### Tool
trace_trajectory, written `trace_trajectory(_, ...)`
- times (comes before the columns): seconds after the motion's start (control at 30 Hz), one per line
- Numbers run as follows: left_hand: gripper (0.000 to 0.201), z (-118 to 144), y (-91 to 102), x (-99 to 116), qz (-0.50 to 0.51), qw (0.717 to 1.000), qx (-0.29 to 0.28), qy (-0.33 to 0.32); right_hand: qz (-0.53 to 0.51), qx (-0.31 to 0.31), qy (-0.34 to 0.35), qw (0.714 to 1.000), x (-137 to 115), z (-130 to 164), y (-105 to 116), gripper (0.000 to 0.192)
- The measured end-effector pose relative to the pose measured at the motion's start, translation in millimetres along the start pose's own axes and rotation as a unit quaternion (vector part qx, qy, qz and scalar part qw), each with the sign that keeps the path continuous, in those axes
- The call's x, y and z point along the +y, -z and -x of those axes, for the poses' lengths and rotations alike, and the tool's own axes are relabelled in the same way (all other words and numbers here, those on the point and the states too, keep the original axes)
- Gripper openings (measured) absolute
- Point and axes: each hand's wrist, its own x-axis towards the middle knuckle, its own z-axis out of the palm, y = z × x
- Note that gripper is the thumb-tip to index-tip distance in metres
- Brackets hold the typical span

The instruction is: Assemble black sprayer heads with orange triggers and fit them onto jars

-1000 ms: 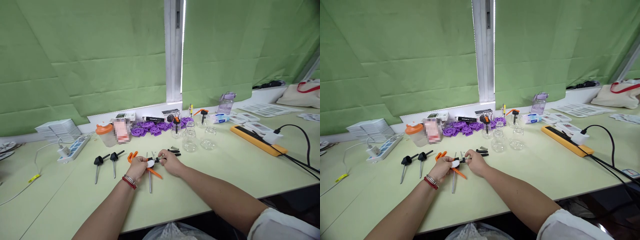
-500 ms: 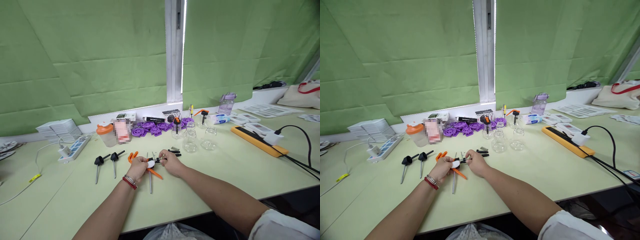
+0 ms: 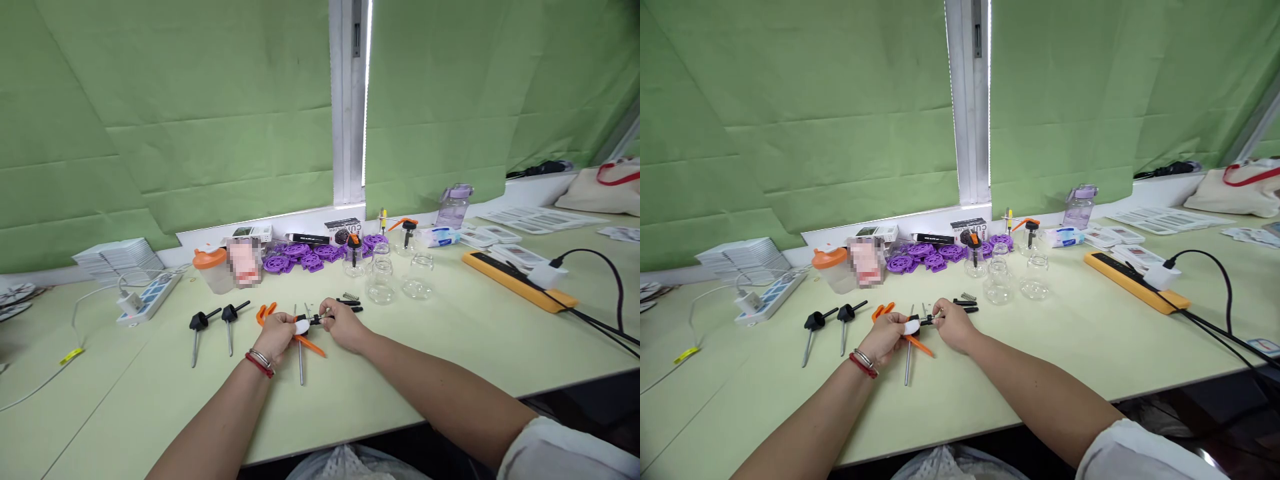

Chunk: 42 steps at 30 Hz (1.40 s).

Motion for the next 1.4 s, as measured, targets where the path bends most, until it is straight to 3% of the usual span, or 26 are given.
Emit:
trace_trajectory(0.3,0.014,-1,0.5,-1,-0.011,1.0,0.004,-0.002,0.013,0.007,-0.004,1.0,5,-3,-3,0.013)
trace_trajectory(0.7,0.011,4,-1.1,5,-0.055,0.998,0.003,0.004,-0.078,0.015,-0.015,0.997,-6,3,-2,0.011)
trace_trajectory(0.93,0.015,0,-1.3,1,0.0,1.0,0.01,0.009,-0.074,0.02,-0.025,0.997,-4,1,-2,0.018)
trace_trajectory(1.1,0.016,2,-1.5,3,0.003,1.0,0.012,0.009,-0.075,0.029,-0.026,0.996,-2,0,-3,0.012)
trace_trajectory(1.4,0.017,3,-0.1,2,0.011,1.0,-0.008,-0.005,-0.077,0.017,-0.037,0.996,-20,7,4,0.014)
